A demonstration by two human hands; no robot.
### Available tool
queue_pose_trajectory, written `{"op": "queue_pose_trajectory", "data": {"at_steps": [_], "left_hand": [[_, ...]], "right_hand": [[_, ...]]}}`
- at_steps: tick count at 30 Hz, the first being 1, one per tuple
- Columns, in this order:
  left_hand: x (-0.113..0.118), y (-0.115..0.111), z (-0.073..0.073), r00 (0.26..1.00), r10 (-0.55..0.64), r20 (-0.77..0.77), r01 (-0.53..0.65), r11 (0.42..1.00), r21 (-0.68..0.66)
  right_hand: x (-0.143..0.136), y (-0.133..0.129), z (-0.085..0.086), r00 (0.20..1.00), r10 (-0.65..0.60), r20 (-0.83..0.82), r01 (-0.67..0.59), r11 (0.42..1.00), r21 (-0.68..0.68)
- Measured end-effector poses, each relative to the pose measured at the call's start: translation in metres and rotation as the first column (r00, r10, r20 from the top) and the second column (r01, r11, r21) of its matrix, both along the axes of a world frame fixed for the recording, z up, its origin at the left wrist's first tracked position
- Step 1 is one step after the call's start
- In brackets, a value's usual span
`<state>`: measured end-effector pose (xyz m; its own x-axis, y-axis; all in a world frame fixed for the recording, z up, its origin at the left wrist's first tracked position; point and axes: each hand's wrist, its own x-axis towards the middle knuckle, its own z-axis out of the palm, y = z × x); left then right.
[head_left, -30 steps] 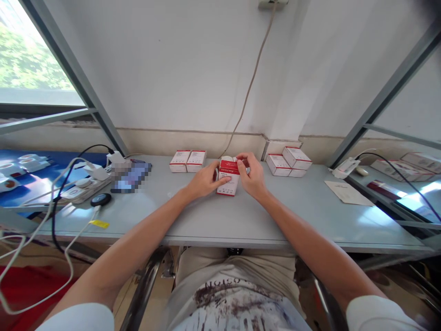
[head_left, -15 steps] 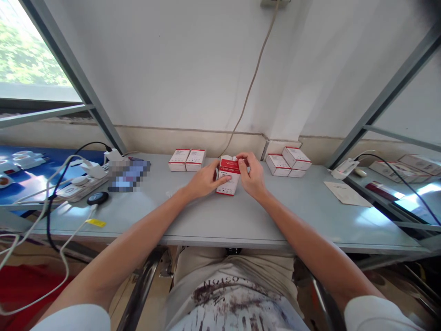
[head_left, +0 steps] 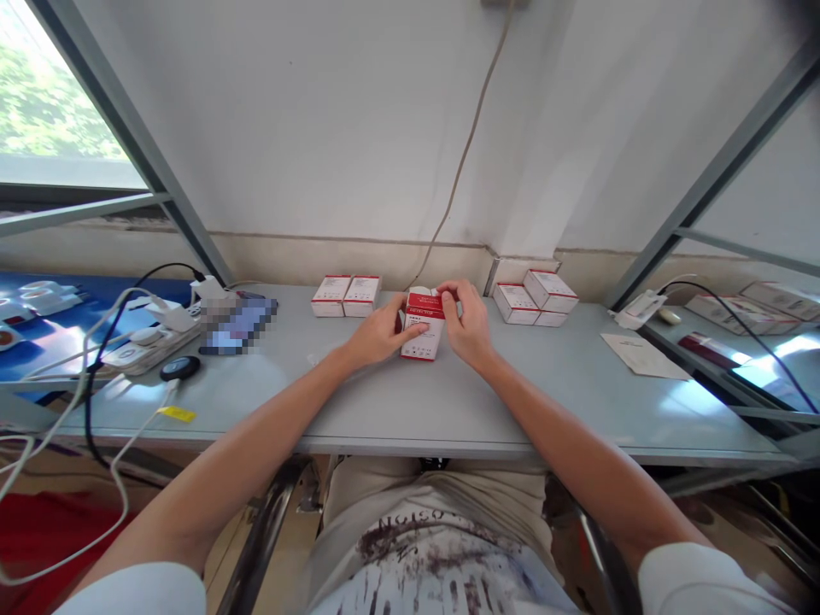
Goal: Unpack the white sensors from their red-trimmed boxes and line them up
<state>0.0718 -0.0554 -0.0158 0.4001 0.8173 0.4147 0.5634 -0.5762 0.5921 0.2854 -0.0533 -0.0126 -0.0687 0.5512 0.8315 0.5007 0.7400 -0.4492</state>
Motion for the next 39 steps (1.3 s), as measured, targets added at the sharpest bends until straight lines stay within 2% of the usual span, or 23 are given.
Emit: {"op": "queue_pose_trajectory", "data": {"at_steps": [14, 21, 25, 27, 30, 33, 35, 39], "left_hand": [[0.0, -0.002, -0.001, 0.999, 0.012, 0.04, -0.016, 0.994, 0.104], [0.0, -0.003, -0.002, 1.0, -0.01, -0.002, 0.01, 0.968, 0.252], [0.003, 0.0, -0.007, 0.994, -0.035, 0.108, 0.013, 0.981, 0.194], [0.005, 0.001, -0.008, 0.978, -0.012, 0.209, -0.024, 0.985, 0.171], [0.008, 0.006, -0.008, 0.909, 0.056, 0.413, -0.135, 0.977, 0.166], [0.008, 0.013, -0.005, 0.802, 0.123, 0.584, -0.239, 0.963, 0.125], [0.008, 0.018, -0.004, 0.734, 0.139, 0.665, -0.24, 0.969, 0.063], [0.01, 0.023, -0.003, 0.613, 0.145, 0.777, -0.159, 0.986, -0.058]], "right_hand": [[-0.001, 0.001, -0.001, 0.999, -0.037, 0.016, 0.037, 0.999, -0.014], [0.0, -0.001, 0.001, 0.996, -0.081, 0.037, 0.082, 0.996, -0.027], [0.001, 0.0, 0.0, 0.995, -0.096, 0.025, 0.097, 0.995, -0.034], [0.002, 0.002, -0.001, 0.996, -0.087, 0.01, 0.087, 0.995, -0.038], [0.002, 0.005, -0.004, 0.998, -0.054, 0.017, 0.055, 0.998, -0.032], [0.002, 0.009, -0.008, 0.993, -0.013, 0.114, 0.016, 0.999, -0.028], [0.001, 0.011, -0.01, 0.979, 0.01, 0.206, -0.004, 1.0, -0.03], [0.001, 0.012, -0.013, 0.938, -0.002, 0.346, -0.002, 1.0, 0.01]]}}
